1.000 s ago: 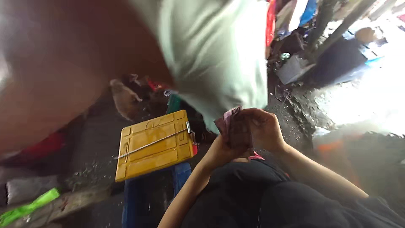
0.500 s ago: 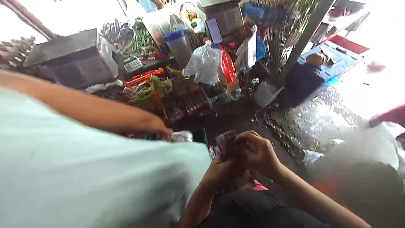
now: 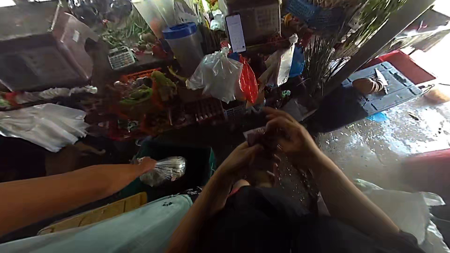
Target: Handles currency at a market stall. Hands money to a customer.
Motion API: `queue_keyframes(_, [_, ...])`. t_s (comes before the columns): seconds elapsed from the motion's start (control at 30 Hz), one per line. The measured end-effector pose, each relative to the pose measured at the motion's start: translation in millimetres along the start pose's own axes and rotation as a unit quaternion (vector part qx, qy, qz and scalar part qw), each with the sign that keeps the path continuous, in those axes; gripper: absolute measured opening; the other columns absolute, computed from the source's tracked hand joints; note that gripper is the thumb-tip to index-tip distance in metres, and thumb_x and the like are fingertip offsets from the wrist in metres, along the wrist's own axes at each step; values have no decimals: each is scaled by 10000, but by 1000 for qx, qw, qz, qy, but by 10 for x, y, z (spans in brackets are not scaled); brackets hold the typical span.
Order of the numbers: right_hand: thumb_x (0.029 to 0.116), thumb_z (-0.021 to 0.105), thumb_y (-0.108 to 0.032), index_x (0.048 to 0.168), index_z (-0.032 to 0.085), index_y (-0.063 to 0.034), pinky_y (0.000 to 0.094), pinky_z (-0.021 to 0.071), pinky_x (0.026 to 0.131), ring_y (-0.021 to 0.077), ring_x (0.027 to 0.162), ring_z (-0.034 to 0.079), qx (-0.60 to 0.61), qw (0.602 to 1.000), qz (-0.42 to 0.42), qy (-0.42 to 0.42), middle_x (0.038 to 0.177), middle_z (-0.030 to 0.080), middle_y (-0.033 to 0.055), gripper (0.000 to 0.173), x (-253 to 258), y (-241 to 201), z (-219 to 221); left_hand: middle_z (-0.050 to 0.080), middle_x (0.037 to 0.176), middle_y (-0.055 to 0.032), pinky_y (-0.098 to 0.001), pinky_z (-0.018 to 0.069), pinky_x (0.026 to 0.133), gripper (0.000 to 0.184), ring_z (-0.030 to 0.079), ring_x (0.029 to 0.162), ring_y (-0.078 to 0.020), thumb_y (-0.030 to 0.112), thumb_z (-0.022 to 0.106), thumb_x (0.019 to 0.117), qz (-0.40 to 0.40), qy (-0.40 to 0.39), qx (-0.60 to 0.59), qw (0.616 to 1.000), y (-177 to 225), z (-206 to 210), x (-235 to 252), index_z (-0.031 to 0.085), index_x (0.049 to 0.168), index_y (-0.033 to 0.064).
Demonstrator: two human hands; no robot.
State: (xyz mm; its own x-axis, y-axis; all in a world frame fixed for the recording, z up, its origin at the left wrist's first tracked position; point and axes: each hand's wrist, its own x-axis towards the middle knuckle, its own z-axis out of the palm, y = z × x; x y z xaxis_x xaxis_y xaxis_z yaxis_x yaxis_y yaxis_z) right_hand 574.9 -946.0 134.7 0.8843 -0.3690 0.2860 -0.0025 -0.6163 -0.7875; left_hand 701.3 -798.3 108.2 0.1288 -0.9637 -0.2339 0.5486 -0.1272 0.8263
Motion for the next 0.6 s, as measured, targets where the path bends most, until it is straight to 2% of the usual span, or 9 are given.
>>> queue_keyframes(0.07, [962,623,-119,1039,735,-111,322,545,1036,121,1337,557,67,995,71,2,1527,523,39,136,100,113,-216,749,1085,-114,-412,633,871,313,753,944,-231,97,321,1105,33,-5,1,999,93,-62,261,563,1273,-9])
queue_keyframes(0.1, [957,653,-148,1022,748,-117,301,566,988,107,1275,597,92,989,110,-20,1490,556,35,120,159,165,-299,750,1044,-74,-378,632,866,295,748,932,-185,111,334,1110,55,20,22,998,142,-71,380,570,1257,12])
queue_keyframes(0.17, [953,684,-152,1002,757,-85,271,593,912,88,1111,672,116,978,157,-74,1329,653,60,111,313,266,-352,719,1008,1,-307,597,890,280,704,939,-81,147,357,1106,101,58,83,990,190,-138,633,577,1238,34])
queue_keyframes(0.23, [958,667,-118,1059,750,-52,249,588,897,62,1002,691,123,973,171,-98,1158,710,50,147,517,409,-297,695,1065,-32,-303,567,937,315,674,997,-72,173,376,1101,141,80,142,977,201,-245,897,555,1277,-17])
queue_keyframes(0.3, [940,653,-86,1078,745,-51,236,586,874,22,933,701,124,977,159,-62,1029,755,10,170,780,613,-208,685,1120,-75,-311,569,951,354,673,1033,-89,182,390,1095,166,108,159,967,254,-347,1142,502,1333,-55])
queue_keyframes(0.37, [933,631,-36,1057,753,-32,199,590,860,-7,907,704,134,984,115,10,987,766,-1,174,1158,790,-152,673,1206,-107,-342,564,1003,407,675,1096,-124,178,440,1091,196,124,136,963,379,-519,1379,429,1417,-65])
queue_keyframes(0.43, [927,648,-13,1041,758,-16,176,594,832,-11,877,710,152,983,72,73,958,773,4,158,1621,918,-108,665,1253,-94,-350,543,1038,405,658,1141,-131,107,487,1058,221,133,107,960,524,-758,1593,452,1430,-51])
queue_keyframes(0.5, [909,681,-2,1031,758,1,172,598,833,-8,869,718,162,981,29,100,948,779,13,144,2152,1006,-60,734,1075,-57,-355,592,936,231,710,997,-121,44,540,1017,235,166,85,954,695,-1017,1804,631,1218,-23])
queue_keyframes(0.6, [907,681,-14,1025,766,1,187,603,823,1,861,719,151,985,-20,83,951,779,25,147,3051,1031,-31,762,949,-53,-358,636,834,157,741,871,-137,-22,625,946,255,210,106,938,1146,-1369,2020,704,1082,-14])
